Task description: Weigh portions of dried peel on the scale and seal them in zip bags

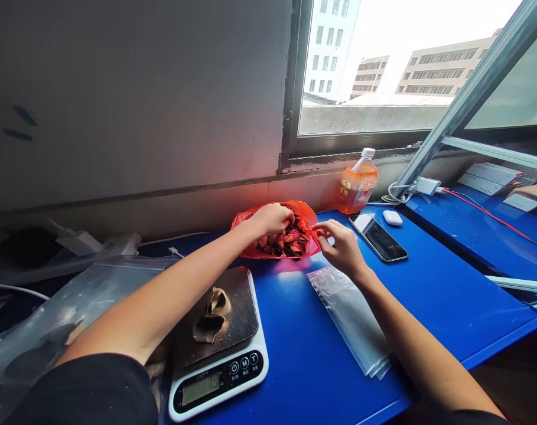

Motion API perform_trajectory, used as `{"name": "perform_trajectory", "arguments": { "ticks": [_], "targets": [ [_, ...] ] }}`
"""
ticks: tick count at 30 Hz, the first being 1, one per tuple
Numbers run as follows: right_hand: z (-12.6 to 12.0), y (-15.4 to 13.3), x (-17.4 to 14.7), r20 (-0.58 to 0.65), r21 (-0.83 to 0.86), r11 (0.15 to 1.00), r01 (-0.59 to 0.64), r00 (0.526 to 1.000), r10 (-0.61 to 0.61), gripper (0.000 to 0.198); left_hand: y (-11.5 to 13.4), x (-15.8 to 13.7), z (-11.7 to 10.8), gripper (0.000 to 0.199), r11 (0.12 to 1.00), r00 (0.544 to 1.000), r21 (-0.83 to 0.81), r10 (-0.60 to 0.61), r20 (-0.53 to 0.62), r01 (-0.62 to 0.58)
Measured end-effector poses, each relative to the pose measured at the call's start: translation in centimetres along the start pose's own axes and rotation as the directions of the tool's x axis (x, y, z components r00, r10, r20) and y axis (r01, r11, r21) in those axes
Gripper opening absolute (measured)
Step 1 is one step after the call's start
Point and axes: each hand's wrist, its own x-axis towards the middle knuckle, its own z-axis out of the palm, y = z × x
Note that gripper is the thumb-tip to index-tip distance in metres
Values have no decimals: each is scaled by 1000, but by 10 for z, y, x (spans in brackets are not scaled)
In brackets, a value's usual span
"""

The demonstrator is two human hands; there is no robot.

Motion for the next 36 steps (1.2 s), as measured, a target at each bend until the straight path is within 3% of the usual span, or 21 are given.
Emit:
{"name": "perform_trajectory", "arguments": {
  "ticks": [4,10,13,18,23,25,28,30,36],
  "targets": [
    [2,0,-1,16,2,1000,-9,1000,9,18,2,-6,-5,30,998,1000,66,-17,5,16],
    [3,0,-1,22,9,1000,-5,1000,5,19,30,-9,8,9,983,997,182,15,81,-30],
    [3,0,-1,25,-4,1000,3,1000,-3,19,40,-9,12,18,976,998,215,25,55,-36],
    [-2,2,-2,22,-52,998,31,999,-30,18,52,-15,2,14,983,998,183,32,-48,-22],
    [-4,4,-4,-1,-47,998,33,999,-33,19,60,-68,-24,17,997,991,56,-38,-127,45],
    [-3,5,-5,10,-44,998,37,999,-36,19,59,-103,-36,12,998,987,-56,6,-159,-15],
    [1,7,-6,41,-34,999,37,999,-35,18,51,-152,-50,11,961,980,-190,198,-33,-201],
    [3,7,-8,56,-30,999,40,998,-38,17,44,-175,-55,16,948,970,-225,239,36,-226],
    [8,4,-10,39,-45,999,26,999,-25,15,35,-193,-55,29,944,916,-169,318,243,-283]
  ]
}}
